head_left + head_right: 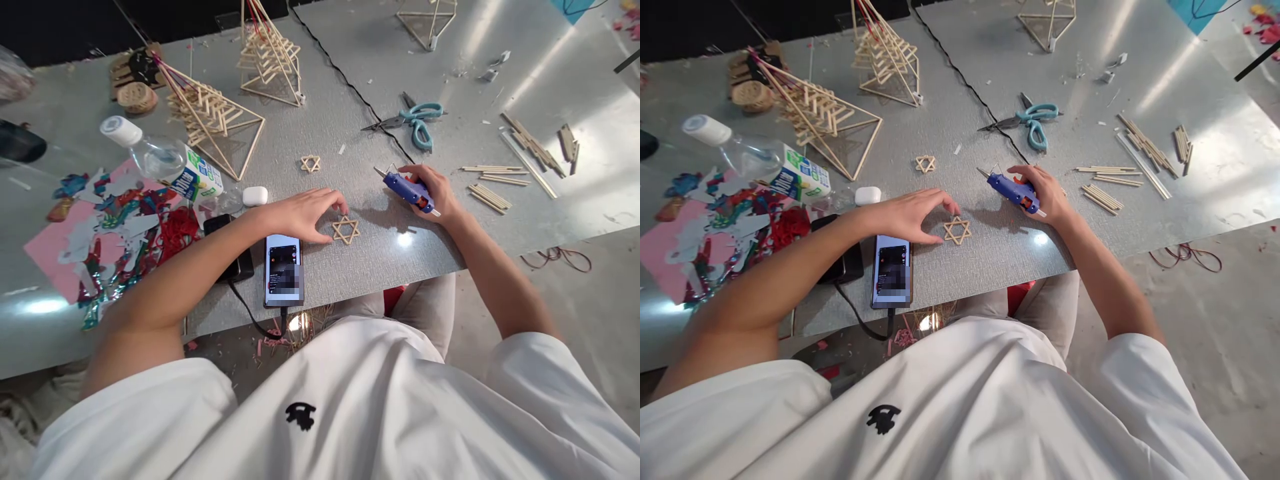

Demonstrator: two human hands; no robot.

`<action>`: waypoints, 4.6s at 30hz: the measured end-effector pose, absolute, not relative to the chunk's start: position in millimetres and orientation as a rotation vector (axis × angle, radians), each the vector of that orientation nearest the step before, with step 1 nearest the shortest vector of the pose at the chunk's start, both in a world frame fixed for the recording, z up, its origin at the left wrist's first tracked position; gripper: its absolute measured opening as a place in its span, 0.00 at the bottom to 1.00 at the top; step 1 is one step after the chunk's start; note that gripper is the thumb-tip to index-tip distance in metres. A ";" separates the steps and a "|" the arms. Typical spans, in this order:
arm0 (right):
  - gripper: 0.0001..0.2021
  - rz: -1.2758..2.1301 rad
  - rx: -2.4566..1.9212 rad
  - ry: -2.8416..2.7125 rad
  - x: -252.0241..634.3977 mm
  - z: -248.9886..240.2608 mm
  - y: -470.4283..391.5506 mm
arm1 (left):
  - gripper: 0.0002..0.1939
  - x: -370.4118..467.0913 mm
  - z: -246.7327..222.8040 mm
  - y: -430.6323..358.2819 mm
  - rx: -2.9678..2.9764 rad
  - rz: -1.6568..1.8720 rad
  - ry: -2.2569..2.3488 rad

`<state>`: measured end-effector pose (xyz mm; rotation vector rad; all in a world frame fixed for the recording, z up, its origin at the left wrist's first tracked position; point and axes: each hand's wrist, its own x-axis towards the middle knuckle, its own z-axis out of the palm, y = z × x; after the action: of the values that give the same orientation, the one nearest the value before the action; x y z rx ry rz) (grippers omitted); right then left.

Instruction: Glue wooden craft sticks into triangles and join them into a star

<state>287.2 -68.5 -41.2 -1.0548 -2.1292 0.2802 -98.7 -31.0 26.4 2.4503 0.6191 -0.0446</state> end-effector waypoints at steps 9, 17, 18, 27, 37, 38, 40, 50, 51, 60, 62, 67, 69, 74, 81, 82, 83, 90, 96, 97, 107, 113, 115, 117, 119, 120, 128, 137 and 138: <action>0.31 0.265 -1.060 -2.151 288.6 -41.0 -68.5 | 0.27 -94.3 25.2 -31.9 2.510 -0.026 0.616; 0.31 0.253 -1.014 -2.154 289.1 -42.4 -67.6 | 0.23 -91.9 28.3 -30.9 2.574 -0.038 0.616; 0.31 0.258 -1.024 -2.153 289.2 -42.5 -67.5 | 0.23 -92.0 29.2 -30.5 2.577 -0.039 0.621; 0.34 0.311 -1.051 -2.190 288.9 -40.3 -68.3 | 0.24 -95.8 33.9 -14.8 2.559 -0.021 0.676; 0.35 0.329 -1.108 -2.338 280.9 -24.1 -78.4 | 0.26 -100.0 38.2 6.6 2.563 -0.089 0.670; 0.34 0.327 -1.107 -2.355 280.3 -22.9 -78.9 | 0.27 -99.2 39.7 6.6 2.576 -0.092 0.658; 0.32 0.315 -1.111 -2.375 279.4 -21.7 -79.3 | 0.29 -97.0 42.1 4.7 2.610 -0.071 0.643; 0.22 0.306 -1.164 -2.387 275.6 -19.9 -81.0 | 0.40 -97.9 32.7 -6.5 2.803 0.062 0.722; 0.21 0.311 -1.170 -2.383 275.4 -19.1 -81.5 | 0.42 -99.2 31.6 -7.4 2.802 0.065 0.731; 0.25 0.341 -1.146 -2.328 277.1 -20.0 -81.3 | 0.54 -97.9 25.9 -20.7 2.866 -0.054 0.750; 0.25 0.359 -1.157 -2.307 277.3 -20.6 -81.0 | 0.52 -97.6 26.8 -22.9 2.896 -0.071 0.767; 0.27 0.363 -1.146 -2.313 278.2 -21.1 -80.7 | 0.42 -108.9 34.1 -31.8 2.977 -0.042 0.638; 0.26 0.360 -1.133 -2.314 278.6 -22.0 -80.2 | 0.38 -116.8 35.5 -35.9 2.978 -0.001 0.532; 0.27 0.378 -1.144 -2.313 279.1 -24.5 -78.7 | 0.32 -125.0 30.7 -40.9 2.953 0.163 0.523; 0.27 0.335 -1.116 -2.309 278.6 -24.3 -78.3 | 0.25 -111.3 19.4 -31.6 2.895 0.334 0.685; 0.27 0.331 -1.109 -2.307 278.5 -24.0 -78.5 | 0.25 -110.1 18.4 -30.5 2.884 0.336 0.691; 0.27 0.330 -1.103 -2.304 278.4 -23.8 -78.7 | 0.25 -109.5 17.6 -29.8 2.876 0.337 0.701; 0.29 0.362 -1.132 -2.311 278.8 -22.6 -78.7 | 0.24 -110.4 9.8 -30.0 2.861 0.394 0.711; 0.28 0.359 -1.126 -2.310 278.7 -22.0 -78.8 | 0.21 -110.8 7.0 -28.1 2.859 0.449 0.653; 0.29 0.360 -1.132 -2.308 278.5 -21.8 -78.9 | 0.21 -110.9 7.2 -27.8 2.853 0.445 0.656; 0.30 0.356 -1.133 -2.309 278.9 -22.2 -78.8 | 0.20 -114.3 5.2 -24.4 2.824 0.419 0.677; 0.30 0.331 -1.132 -2.305 278.6 -24.1 -78.6 | 0.20 -115.6 1.1 -21.6 2.848 0.449 0.640; 0.31 0.330 -1.131 -2.299 278.5 -24.8 -78.5 | 0.19 -116.0 -0.3 -20.9 2.862 0.493 0.614; 0.31 0.332 -1.126 -2.296 278.4 -25.0 -78.4 | 0.19 -116.7 -1.1 -20.4 2.878 0.525 0.586; 0.32 0.333 -1.122 -2.295 278.5 -24.8 -78.3 | 0.19 -117.9 -1.6 -19.9 2.894 0.544 0.564; 0.31 0.334 -1.119 -2.297 278.6 -24.5 -78.3 | 0.18 -118.7 -1.8 -19.6 2.902 0.545 0.559; 0.26 0.317 -1.113 -2.301 278.2 -24.0 -78.2 | 0.17 -121.9 -3.2 -18.0 2.896 0.563 0.551; 0.25 0.324 -1.102 -2.300 278.1 -23.3 -78.9 | 0.21 -121.9 -2.8 -19.4 2.902 0.509 0.542; 0.25 0.324 -1.104 -2.301 278.1 -23.1 -78.9 | 0.21 -122.3 -2.9 -19.3 2.903 0.509 0.539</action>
<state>278.1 -78.9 -23.1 -1.1040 -2.3013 0.3242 -122.3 -19.3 -2.9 2.9030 0.5394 0.5091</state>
